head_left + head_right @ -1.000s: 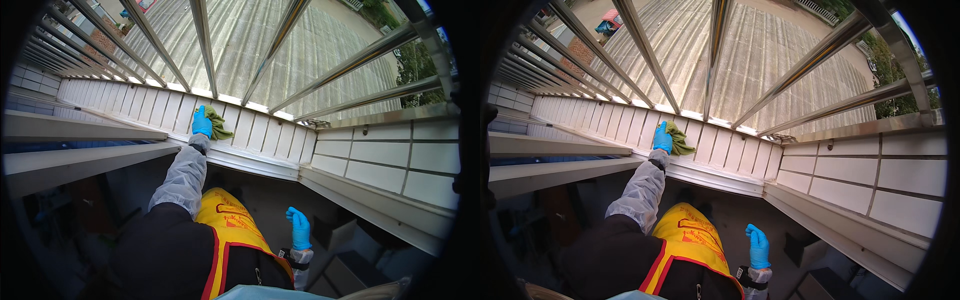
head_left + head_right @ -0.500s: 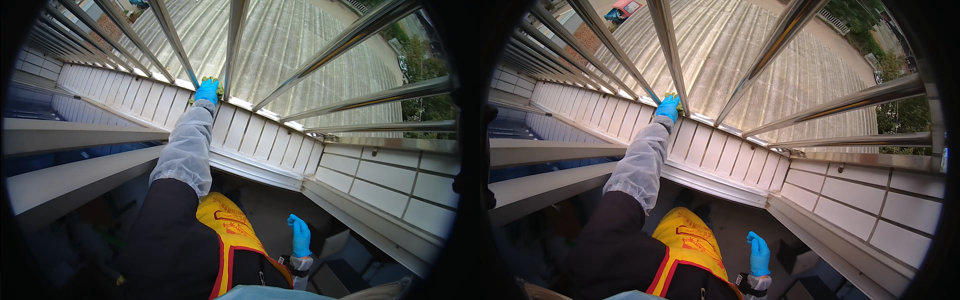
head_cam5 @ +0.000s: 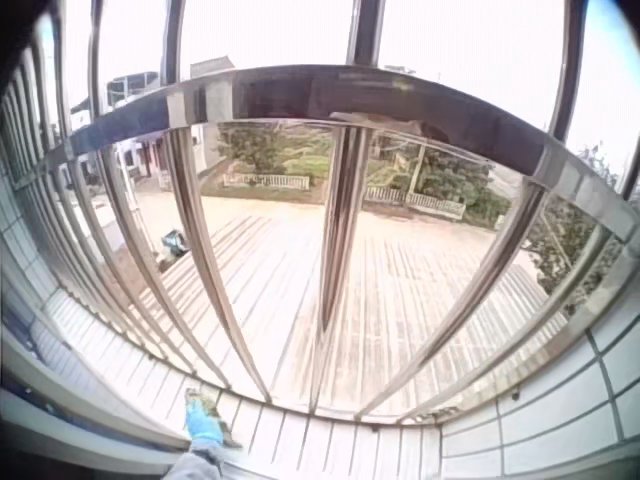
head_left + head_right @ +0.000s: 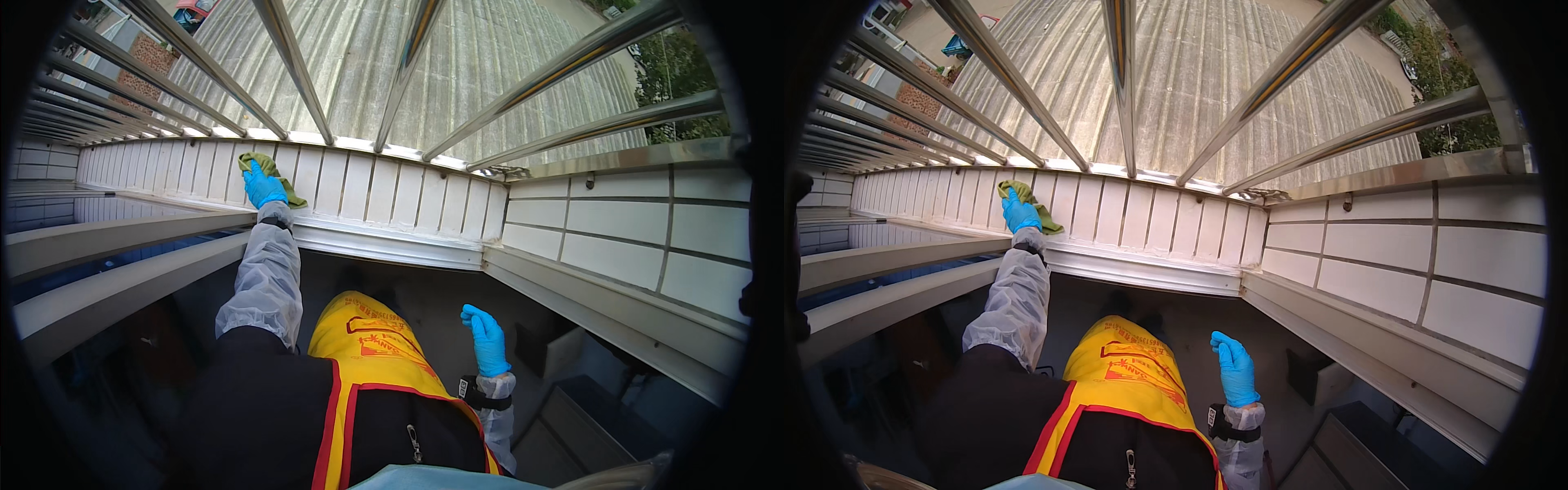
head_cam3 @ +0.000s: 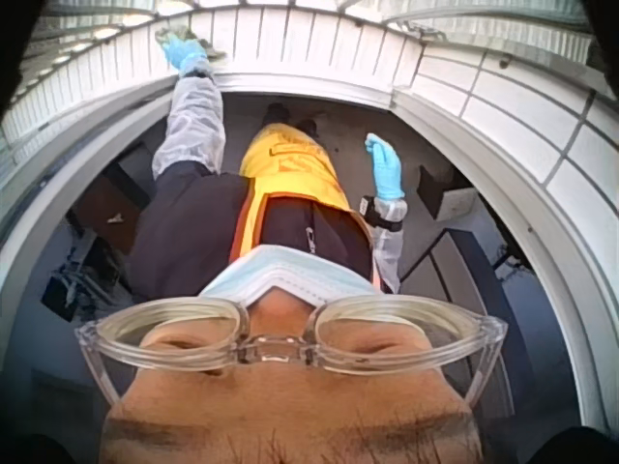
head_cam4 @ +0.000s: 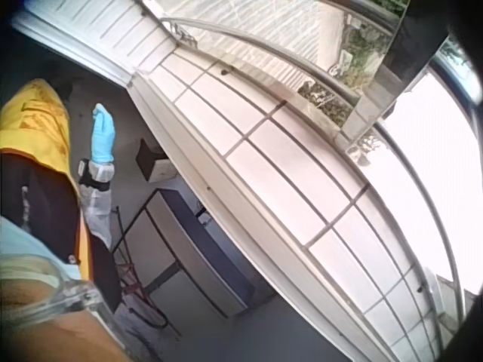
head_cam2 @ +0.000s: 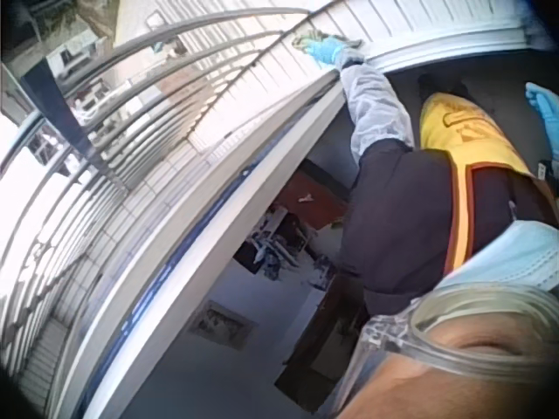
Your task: The person wipes the interior window frame and glass with a green cloth, moving along the frame and across the pane. The person also wipes the metal security bars and the window sill while standing inside a room.
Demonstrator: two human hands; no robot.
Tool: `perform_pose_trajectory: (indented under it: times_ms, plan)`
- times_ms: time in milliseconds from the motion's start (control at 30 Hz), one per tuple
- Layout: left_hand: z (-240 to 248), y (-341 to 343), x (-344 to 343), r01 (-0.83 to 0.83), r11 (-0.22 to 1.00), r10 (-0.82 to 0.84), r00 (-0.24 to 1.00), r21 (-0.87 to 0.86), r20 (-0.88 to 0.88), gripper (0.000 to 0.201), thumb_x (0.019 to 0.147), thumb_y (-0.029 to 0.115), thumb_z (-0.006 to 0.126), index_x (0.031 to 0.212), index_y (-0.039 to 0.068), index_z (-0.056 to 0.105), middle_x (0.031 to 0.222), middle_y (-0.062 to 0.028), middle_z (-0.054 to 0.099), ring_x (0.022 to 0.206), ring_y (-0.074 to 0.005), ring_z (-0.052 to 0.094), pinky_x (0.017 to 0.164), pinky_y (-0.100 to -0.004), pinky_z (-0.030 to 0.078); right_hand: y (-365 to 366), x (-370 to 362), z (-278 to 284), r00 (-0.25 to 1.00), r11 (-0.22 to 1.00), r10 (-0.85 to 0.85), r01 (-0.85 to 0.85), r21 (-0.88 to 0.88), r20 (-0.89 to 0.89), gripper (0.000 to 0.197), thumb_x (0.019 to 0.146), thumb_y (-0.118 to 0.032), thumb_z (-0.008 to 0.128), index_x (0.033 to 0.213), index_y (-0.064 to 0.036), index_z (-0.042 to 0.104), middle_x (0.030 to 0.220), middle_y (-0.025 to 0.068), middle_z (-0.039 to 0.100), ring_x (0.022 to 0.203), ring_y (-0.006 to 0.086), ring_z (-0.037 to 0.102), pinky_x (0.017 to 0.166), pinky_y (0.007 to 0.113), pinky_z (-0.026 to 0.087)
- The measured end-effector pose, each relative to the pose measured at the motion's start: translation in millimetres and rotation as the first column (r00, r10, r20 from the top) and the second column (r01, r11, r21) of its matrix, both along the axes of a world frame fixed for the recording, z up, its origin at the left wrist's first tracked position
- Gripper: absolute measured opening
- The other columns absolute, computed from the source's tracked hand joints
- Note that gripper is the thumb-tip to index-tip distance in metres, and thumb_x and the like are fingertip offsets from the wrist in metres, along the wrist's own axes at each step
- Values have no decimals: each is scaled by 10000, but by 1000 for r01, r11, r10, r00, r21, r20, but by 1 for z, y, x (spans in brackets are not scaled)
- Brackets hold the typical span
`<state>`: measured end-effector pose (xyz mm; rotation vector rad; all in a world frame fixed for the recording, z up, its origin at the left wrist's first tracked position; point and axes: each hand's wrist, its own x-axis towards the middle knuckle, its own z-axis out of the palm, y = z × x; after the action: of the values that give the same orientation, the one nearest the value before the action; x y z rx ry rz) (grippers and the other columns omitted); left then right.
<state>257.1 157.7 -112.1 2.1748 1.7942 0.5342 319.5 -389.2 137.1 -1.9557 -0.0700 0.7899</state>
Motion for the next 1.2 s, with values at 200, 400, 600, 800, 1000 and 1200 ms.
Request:
perform_pose_trajectory:
  times_ms: [200, 400, 600, 800, 1000, 1200]
  plan:
    - [-29, -91, 75, 283, 938, -342, 853, -202, -394, 568, 823, 229, 515, 1383, 187, 430, 1488, -124, 302, 1362, -368, 273, 1100, -551, 187, -37, -16, -5, 998, 998, -53, 52, -20, -16, 282, 960, -157, 506, 1197, -37, 598, 1067, 81, 649, 948, 154, 606, 859, 291, 483]
    - [-1, -292, 187, 646, 666, -730, 667, -373, -147, 647, 777, 162, 532, 1411, 169, 399, 1518, -122, 249, 1398, -349, 205, 1129, -547, 87, -86, -35, -8, 977, 977, -207, 204, -57, -54, 267, 954, -139, 515, 1189, -41, 599, 1103, 84, 638, 982, 168, 596, 886, 306, 478]
    - [12, -433, 265, 785, 378, -876, 475, -491, 85, 638, 766, 192, 502, 1396, 168, 406, 1494, -126, 291, 1389, -377, 212, 1116, -571, 104, -138, -66, -6, 937, 935, -347, 343, -91, -38, 276, 960, -143, 509, 1203, -39, 588, 1131, 88, 627, 1006, 171, 587, 907, 312, 471]
    - [11, -453, 296, 767, 491, -855, 515, -413, -59, 603, 782, 184, 501, 1381, 186, 431, 1470, -117, 336, 1381, -395, 217, 1116, -576, 104, -169, -95, -13, 883, 885, -456, 436, -165, -115, 286, 964, -147, 502, 1216, -32, 577, 1158, 94, 616, 1025, 176, 580, 924, 320, 465]
    - [16, -419, 214, 934, 248, -968, 246, -259, -39, 506, 747, 114, 538, 1248, 183, 576, 1396, -93, 444, 1311, -357, 366, 1090, -495, 246, -154, -78, -22, 943, 947, -320, 316, -58, -90, 264, 964, -141, 503, 1184, -23, 590, 1155, 102, 622, 1010, 183, 597, 902, 315, 479]
    - [20, -281, 93, 894, 318, -945, 327, -316, -26, 595, 707, -8, 507, 1265, 191, 568, 1422, -116, 420, 1283, -349, 410, 1079, -415, 332, -134, -49, -19, 967, 967, -254, 254, 33, -17, 264, 960, -151, 512, 1184, -37, 595, 1136, 95, 632, 1003, 181, 601, 895, 309, 482]
